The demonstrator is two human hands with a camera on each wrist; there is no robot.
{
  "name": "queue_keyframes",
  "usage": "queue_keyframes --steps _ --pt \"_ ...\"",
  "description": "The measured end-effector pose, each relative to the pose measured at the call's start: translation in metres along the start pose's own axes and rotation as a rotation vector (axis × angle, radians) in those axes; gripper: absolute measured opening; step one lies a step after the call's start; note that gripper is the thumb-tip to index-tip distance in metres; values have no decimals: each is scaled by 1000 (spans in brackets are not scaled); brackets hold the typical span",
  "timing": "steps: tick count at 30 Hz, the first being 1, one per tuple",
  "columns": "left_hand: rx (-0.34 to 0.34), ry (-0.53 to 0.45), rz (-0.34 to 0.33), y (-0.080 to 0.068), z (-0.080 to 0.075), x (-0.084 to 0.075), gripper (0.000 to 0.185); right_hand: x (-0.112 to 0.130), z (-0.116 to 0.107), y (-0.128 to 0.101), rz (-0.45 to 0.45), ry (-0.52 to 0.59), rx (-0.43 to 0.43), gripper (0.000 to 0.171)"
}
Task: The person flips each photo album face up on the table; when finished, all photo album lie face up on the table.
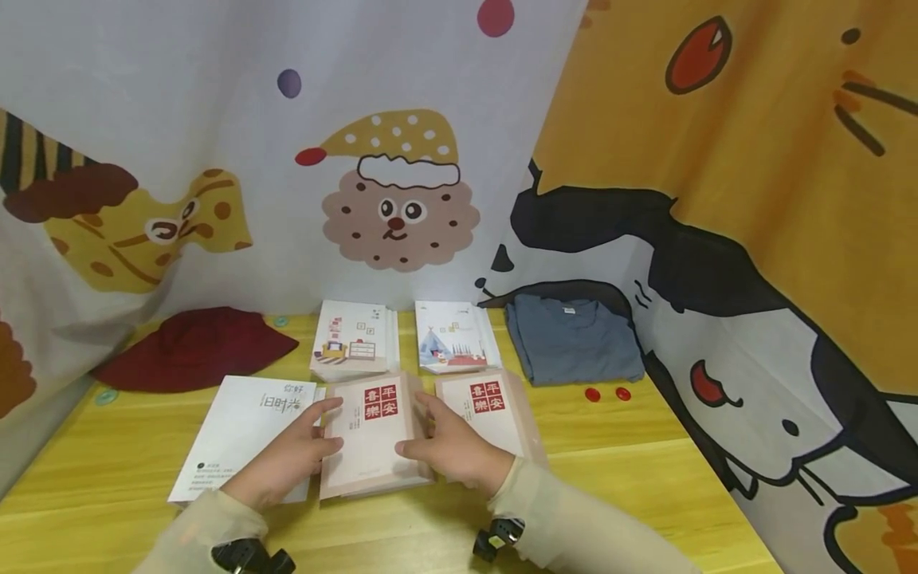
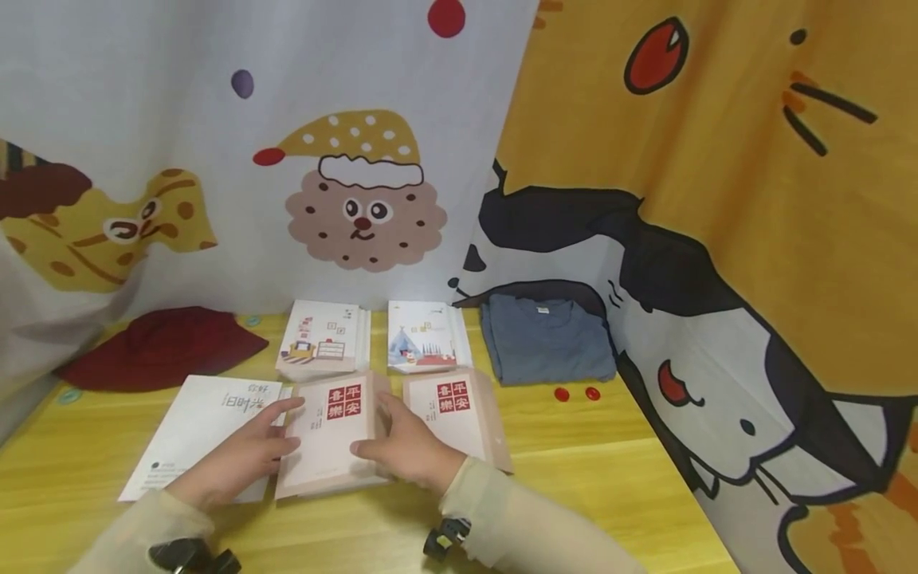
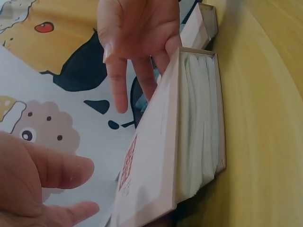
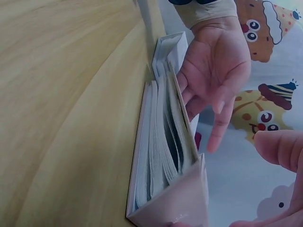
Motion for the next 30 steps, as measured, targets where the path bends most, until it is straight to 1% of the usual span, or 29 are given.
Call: queue_keyframes --steps 3,7,12,15,17,20,25,27,30 --pt "11 32 4 0 3 -3 73 1 0 0 -1 -15 -7 95" --pt "27 32 5 0 6 -4 75 1 0 -1 5 -50 -16 96" --pt "33 66 36 0 8 -6 80 2 0 -1 7 -52 -16 96" --pt "28 94 45 0 9 -7 82 2 0 0 3 -38 -13 95" --pt "22 92 40 0 9 -7 82 2 0 1 6 -31 -11 95" --pt "9 89 23 1 9 -7 83 1 0 2 10 -25 -10 95" --pt "-13 77 -10 3 7 -2 79 1 0 1 12 -38 -4 96" --pt "-20 74 -1 3 5 -1 76 2 0 2 11 -43 -3 95" --pt "-26 67 30 1 4 -1 72 3 0 2 8 -60 -3 94"
Point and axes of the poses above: each hand's wrist, its own y-axis towards the middle knuckle, its own z-axis out of the palm, x = y × z, the point moved 4 cm from there along y, towards the middle knuckle, and after that the axes turned 15 degrees about -x, right-handed, at the moved point
